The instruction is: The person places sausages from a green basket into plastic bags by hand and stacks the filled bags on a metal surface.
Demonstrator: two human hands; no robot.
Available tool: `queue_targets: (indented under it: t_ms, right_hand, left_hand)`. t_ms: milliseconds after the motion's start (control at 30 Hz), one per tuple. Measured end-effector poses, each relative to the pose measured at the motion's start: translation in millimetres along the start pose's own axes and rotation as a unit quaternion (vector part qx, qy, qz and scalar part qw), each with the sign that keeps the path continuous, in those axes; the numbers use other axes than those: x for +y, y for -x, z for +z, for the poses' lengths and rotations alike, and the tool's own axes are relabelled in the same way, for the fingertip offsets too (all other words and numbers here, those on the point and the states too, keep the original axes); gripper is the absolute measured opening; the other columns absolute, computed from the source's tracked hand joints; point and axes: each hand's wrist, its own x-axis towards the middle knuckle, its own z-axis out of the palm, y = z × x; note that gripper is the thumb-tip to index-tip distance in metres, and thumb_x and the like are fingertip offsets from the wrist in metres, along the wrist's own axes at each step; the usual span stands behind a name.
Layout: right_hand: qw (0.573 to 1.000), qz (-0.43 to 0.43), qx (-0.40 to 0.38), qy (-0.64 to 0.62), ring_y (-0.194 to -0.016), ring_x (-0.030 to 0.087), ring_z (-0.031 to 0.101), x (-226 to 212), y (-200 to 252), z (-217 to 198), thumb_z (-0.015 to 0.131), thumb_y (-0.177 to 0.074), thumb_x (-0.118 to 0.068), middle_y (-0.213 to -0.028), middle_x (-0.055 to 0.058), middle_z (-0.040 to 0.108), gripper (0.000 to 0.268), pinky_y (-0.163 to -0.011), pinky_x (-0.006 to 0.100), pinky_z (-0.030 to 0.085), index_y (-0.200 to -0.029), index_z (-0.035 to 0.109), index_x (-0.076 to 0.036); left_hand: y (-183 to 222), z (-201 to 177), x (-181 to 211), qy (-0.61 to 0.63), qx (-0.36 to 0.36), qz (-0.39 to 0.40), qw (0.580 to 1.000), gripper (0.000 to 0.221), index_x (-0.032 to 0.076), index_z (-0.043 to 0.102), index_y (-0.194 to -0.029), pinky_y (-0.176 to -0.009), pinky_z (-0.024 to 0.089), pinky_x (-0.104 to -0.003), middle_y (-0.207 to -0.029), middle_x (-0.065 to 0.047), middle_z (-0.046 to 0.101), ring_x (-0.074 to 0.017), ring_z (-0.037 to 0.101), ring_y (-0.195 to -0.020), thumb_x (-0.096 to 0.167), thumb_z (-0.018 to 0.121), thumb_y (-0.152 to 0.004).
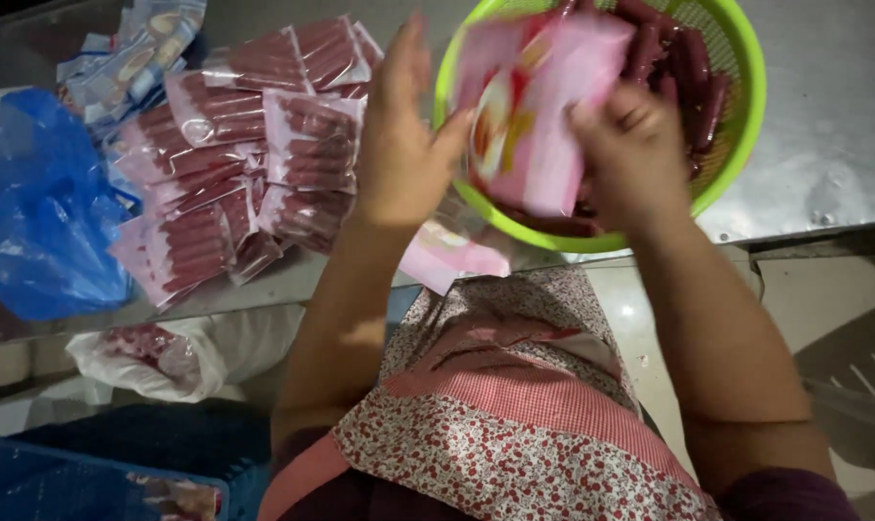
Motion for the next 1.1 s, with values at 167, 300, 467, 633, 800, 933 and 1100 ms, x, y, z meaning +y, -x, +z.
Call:
queue_targets:
  t_ms: [167,300,467,633,800,933,1100]
  right_hand:
    - [0.988,-0.129,-0.042,-0.078,-0.089,0.010,0.065,-22.1,-26.0,-42.8,0.069,-0.103,-0.014,-0.100,0.000,0.071,0.008,-0.085,0.027,0.057,-0.110,0.068,-0.011]
    - [0.979,-0.173,-0.079,-0.079,-0.101,0.011,0.070,-37.6,-26.8,-63.6,0.081,-0.099,-0.026,-0.108,-0.002,0.073,0.018,-0.099,0.028,0.059,-0.110,0.072,-0.015]
    - [0.984,-0.156,-0.013,-0.080,-0.083,0.006,0.063,-22.2,-31.8,-79.3,0.087,-0.092,-0.034,-0.092,-0.002,0.069,0.032,-0.077,0.022,0.053,-0.088,0.062,-0.015]
    - [0.983,-0.151,-0.032,-0.100,-0.068,0.004,0.048,-16.9,-27.2,-96.6,0.082,-0.096,-0.044,-0.077,-0.005,0.058,0.040,-0.061,0.023,0.036,-0.081,0.059,-0.015]
    - [0.961,-0.199,0.154,0.113,-0.060,0.012,0.056,-18.7,-19.2,-141.3,0.075,-0.121,0.003,-0.080,0.007,0.063,0.020,-0.049,0.026,0.049,-0.103,0.070,-0.004]
    - [0.943,-0.237,0.197,0.123,-0.058,0.020,0.053,2.4,-18.8,-199.7,0.072,-0.116,0.015,-0.085,0.016,0.059,0.028,-0.040,0.034,0.042,-0.133,0.058,-0.001]
    - [0.939,-0.027,0.230,0.255,-0.076,0.007,0.046,-31.6,24.6,-201.7,0.050,-0.127,-0.039,-0.094,-0.005,0.050,0.019,-0.072,0.026,0.040,-0.126,0.055,-0.020]
  left_hand:
    - [-47.1,24.4,67.2,-0.013,-0.073,0.088,0.993,0.046,0.010,0.054,-0.135,-0.108,0.052,-0.048,-0.133,-0.016,0.054,-0.0333,0.056,-0.125,0.013,0.076,-0.095]
    - [-64.4,50.3,94.1,0.105,-0.130,0.156,0.973,0.018,0.008,0.068,-0.109,-0.073,0.055,-0.030,-0.099,-0.008,0.066,-0.0182,0.068,-0.085,0.015,0.072,-0.093]
    - [-70.4,76.3,111.5,0.171,-0.212,0.045,0.961,0.022,0.013,0.064,-0.098,-0.066,0.048,-0.025,-0.081,0.005,0.061,-0.0085,0.057,-0.074,0.025,0.080,-0.087]
    - [-77.1,109.2,96.3,0.218,-0.194,0.104,0.951,0.011,0.013,0.067,-0.090,-0.077,0.050,-0.026,-0.086,0.003,0.070,-0.0108,0.066,-0.083,0.018,0.076,-0.085]
    - [-79.4,140.8,73.2,0.233,-0.124,0.052,0.963,0.007,0.016,0.067,-0.083,-0.074,0.052,-0.029,-0.077,0.004,0.072,-0.0106,0.066,-0.074,0.014,0.065,-0.090]
    - [-53.8,153.1,76.6,0.050,-0.297,-0.081,0.950,0.056,0.013,0.056,-0.130,-0.094,0.057,-0.042,-0.126,-0.015,0.074,-0.0286,0.072,-0.118,0.042,0.072,-0.086]
    - [-28.2,169.1,90.4,-0.186,-0.485,-0.120,0.846,0.083,0.007,0.031,-0.149,-0.109,0.040,-0.059,-0.150,-0.033,0.032,-0.0549,0.028,-0.141,0.044,0.079,-0.091]
